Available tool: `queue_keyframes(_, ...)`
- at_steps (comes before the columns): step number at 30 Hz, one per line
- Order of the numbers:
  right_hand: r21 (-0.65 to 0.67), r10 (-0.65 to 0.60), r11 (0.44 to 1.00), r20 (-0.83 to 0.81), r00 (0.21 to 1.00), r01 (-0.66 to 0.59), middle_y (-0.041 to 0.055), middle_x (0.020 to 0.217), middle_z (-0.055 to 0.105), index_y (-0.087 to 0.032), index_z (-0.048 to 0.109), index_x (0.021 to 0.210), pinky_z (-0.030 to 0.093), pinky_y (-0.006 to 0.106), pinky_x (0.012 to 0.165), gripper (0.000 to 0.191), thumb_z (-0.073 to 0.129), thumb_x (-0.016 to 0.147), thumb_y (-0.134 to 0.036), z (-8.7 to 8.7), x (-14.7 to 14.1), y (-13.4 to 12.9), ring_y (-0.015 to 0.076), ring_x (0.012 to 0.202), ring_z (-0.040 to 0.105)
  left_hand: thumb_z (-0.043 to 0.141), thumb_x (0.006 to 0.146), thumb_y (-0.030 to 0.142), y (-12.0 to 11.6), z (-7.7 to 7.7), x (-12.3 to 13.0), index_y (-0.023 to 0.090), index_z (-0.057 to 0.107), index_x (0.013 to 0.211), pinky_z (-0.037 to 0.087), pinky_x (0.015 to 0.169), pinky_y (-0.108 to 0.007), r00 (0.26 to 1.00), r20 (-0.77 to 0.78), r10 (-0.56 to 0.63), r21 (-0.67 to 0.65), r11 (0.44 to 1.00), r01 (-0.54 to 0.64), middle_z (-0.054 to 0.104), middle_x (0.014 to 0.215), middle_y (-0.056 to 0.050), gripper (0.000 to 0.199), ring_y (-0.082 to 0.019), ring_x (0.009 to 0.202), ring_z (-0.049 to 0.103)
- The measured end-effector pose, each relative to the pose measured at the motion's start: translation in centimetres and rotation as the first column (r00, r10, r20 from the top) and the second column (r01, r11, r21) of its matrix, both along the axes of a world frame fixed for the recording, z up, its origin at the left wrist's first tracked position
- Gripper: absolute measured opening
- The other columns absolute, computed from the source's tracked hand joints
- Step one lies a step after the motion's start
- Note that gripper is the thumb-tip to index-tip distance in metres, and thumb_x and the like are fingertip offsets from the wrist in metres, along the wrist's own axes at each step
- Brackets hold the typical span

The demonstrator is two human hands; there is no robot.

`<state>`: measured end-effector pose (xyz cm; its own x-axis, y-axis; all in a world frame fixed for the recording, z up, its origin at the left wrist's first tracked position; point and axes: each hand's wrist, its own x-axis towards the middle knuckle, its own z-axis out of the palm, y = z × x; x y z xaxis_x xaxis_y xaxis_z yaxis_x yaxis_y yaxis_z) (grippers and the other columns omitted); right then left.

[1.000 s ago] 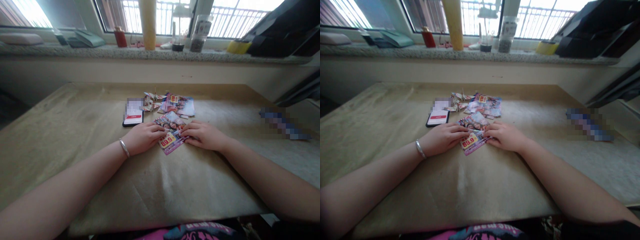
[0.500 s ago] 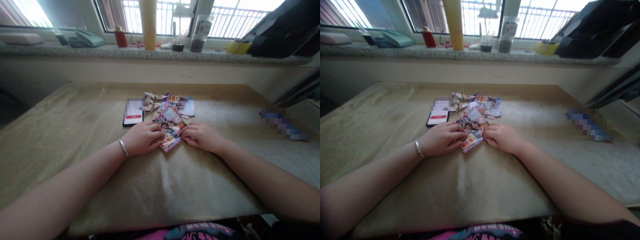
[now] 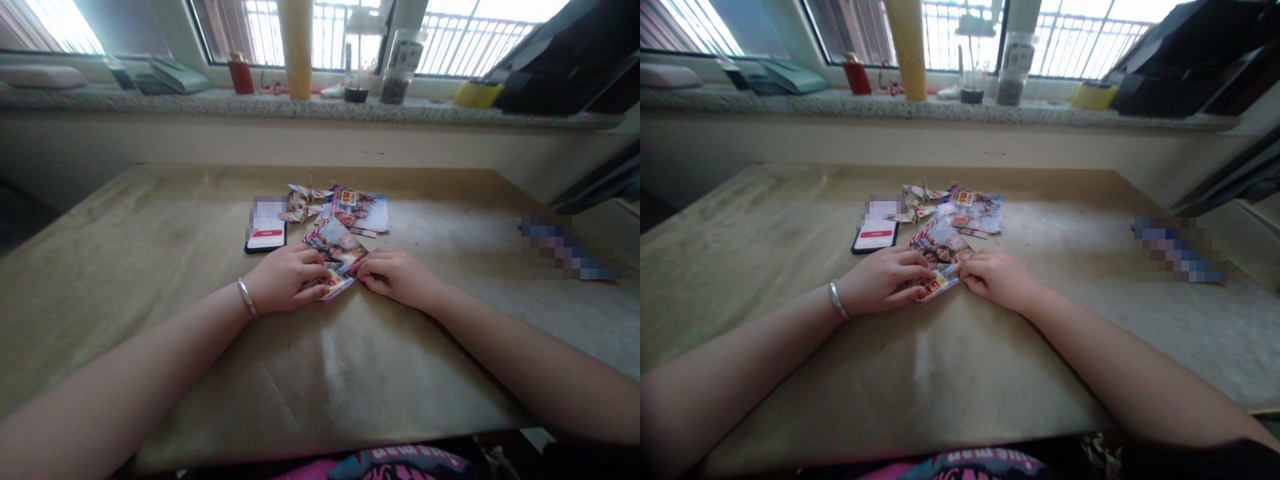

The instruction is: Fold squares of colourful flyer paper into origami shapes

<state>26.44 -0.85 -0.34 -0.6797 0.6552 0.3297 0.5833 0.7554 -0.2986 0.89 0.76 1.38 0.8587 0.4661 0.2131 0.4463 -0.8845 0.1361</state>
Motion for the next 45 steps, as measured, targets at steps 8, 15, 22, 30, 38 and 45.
queue_keyframes(8,-0.026,-0.105,0.994,0.015,0.994,0.106,0.0072,0.089,0.065,-0.018,0.065,0.082,0.048,0.03,0.075,0.013,0.052,0.084,-0.018,-0.2,-0.4,0.1,0.0181,0.083,0.059,0.048,0.089,0.054,0.1,0.2,0.2,0.021,0.07,0.097,0.043,0.082,-0.033,0.999,0.013,0.029,-0.102,0.994,-0.028,0.066,0.099,-0.007,0.04,-0.021,0.093,0.058)
queue_keyframes(15,-0.038,-0.097,0.995,-0.004,0.995,0.097,0.007,0.087,0.063,-0.018,0.061,0.08,0.045,0.029,0.073,0.01,0.052,0.082,-0.015,-0.8,-0.3,0.5,0.0176,0.08,0.056,0.048,0.091,0.034,-0.6,-0.2,1.1,0.017,0.065,0.088,0.044,0.075,-0.03,0.966,0.068,0.248,-0.162,0.958,-0.235,0.065,0.085,-0.005,0.024,-0.019,0.083,0.057)
queue_keyframes(22,-0.052,-0.117,0.992,-0.059,0.991,0.114,0.005,0.084,0.067,-0.018,0.065,0.089,0.046,0.028,0.073,0.011,0.056,0.082,-0.016,-0.7,-0.2,0.5,0.0172,0.079,0.059,0.051,0.085,0.026,-0.3,-0.5,1.1,0.016,0.058,0.077,0.046,0.078,-0.03,0.919,0.147,0.366,-0.25,0.913,-0.324,0.058,0.092,-0.006,0.015,-0.017,0.084,0.055)
queue_keyframes(30,-0.049,-0.063,0.997,-0.087,0.994,0.059,0.008,0.095,0.068,-0.019,0.068,0.09,0.049,0.032,0.078,0.013,0.057,0.085,-0.019,-0.8,0.0,0.6,0.019,0.088,0.062,0.055,0.083,0.024,-0.3,-0.9,1.1,0.016,0.059,0.07,0.044,0.072,-0.029,0.926,0.069,0.372,-0.038,0.928,-0.37,0.059,0.082,-0.005,0.016,-0.017,0.077,0.053)
queue_keyframes(38,-0.005,-0.026,1.0,-0.094,0.995,0.025,0.0086,0.1,0.068,-0.02,0.071,0.095,0.051,0.035,0.083,0.016,0.057,0.087,-0.021,-1.3,0.2,1.0,0.0194,0.093,0.062,0.056,0.083,0.026,-0.4,-0.6,1.1,0.016,0.059,0.071,0.043,0.072,-0.031,0.911,0.043,0.409,-0.032,0.912,-0.408,0.061,0.079,-0.005,0.017,-0.018,0.077,0.054)
queue_keyframes(45,0.058,-0.019,0.998,-0.066,0.998,0.023,0.0089,0.1,0.069,-0.02,0.072,0.098,0.05,0.035,0.083,0.019,0.055,0.089,-0.02,-1.3,0.1,1.1,0.0188,0.091,0.063,0.056,0.082,0.025,-0.1,-0.8,1.0,0.015,0.062,0.074,0.044,0.074,-0.032,0.903,0.035,0.427,-0.067,0.903,-0.425,0.062,0.082,-0.006,0.014,-0.019,0.079,0.055)
